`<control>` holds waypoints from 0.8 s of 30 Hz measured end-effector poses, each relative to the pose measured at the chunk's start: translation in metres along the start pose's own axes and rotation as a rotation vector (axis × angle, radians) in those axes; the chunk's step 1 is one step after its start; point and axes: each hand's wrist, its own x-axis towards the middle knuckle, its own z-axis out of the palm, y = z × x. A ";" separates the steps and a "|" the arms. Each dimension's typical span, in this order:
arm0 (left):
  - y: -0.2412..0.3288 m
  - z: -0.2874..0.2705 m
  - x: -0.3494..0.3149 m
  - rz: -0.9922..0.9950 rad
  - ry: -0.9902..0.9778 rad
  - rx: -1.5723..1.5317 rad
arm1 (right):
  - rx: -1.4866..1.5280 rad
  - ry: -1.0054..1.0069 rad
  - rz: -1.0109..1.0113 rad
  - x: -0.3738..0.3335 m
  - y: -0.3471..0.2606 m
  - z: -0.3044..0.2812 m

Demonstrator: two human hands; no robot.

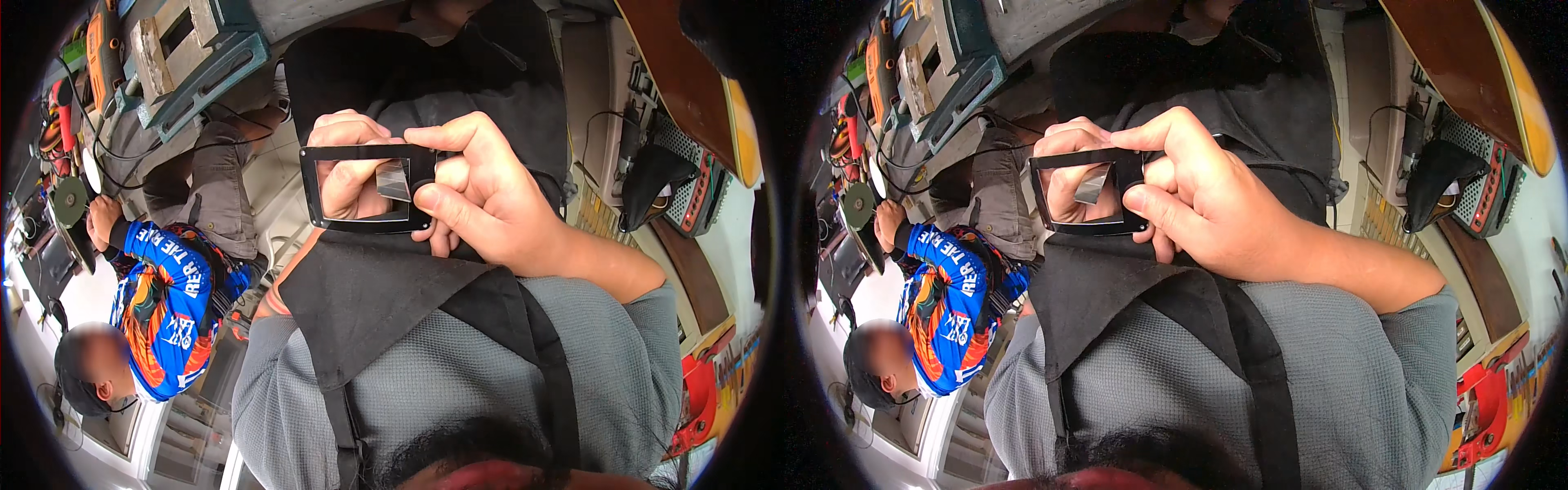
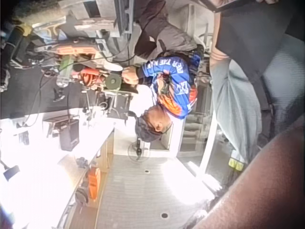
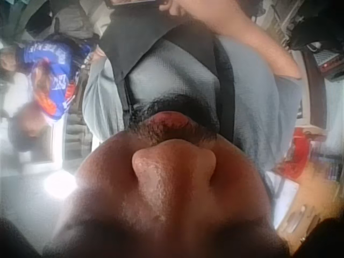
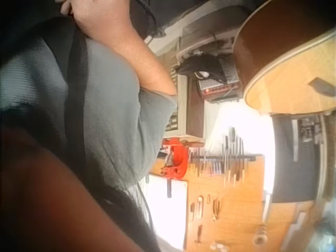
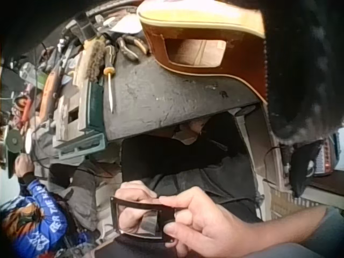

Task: The person assembles a black rectangular frame by applying adhesive tape to its edges and corners. They use a small metal tool to press the tape down and trim the excess material. The person handles the frame and tape with both hands, ensuring a secure fit.

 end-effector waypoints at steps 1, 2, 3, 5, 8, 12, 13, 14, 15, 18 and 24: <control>-0.001 0.001 -0.002 -0.010 0.012 -0.022 | 0.001 0.003 -0.001 0.000 0.000 0.000; -0.003 0.001 -0.004 -0.020 0.024 -0.044 | 0.002 0.006 -0.001 0.000 0.000 0.000; -0.004 0.001 -0.006 -0.031 0.035 -0.066 | 0.003 0.009 -0.002 0.000 0.001 0.000; -0.002 -0.001 -0.005 -0.072 0.010 -0.063 | -0.026 0.010 0.025 0.000 -0.002 0.000; 0.004 -0.002 -0.003 -0.109 -0.003 -0.063 | -0.036 0.011 0.050 0.000 -0.006 0.000; 0.006 -0.005 -0.001 -0.106 -0.038 -0.030 | -0.020 0.016 0.058 0.001 -0.005 0.001; 0.006 -0.006 -0.001 -0.098 -0.048 -0.021 | -0.030 0.019 0.056 0.001 -0.005 0.001; 0.006 -0.007 -0.001 -0.090 -0.055 -0.010 | -0.040 0.021 0.055 0.002 -0.005 0.001; 0.005 -0.008 -0.001 -0.081 -0.063 0.001 | -0.050 0.023 0.053 0.002 -0.005 0.001; 0.006 -0.009 -0.001 -0.077 -0.089 0.001 | -0.093 0.054 -0.016 0.002 -0.001 0.003; 0.004 -0.012 0.001 -0.061 -0.106 0.011 | -0.065 0.059 -0.020 0.002 0.001 0.003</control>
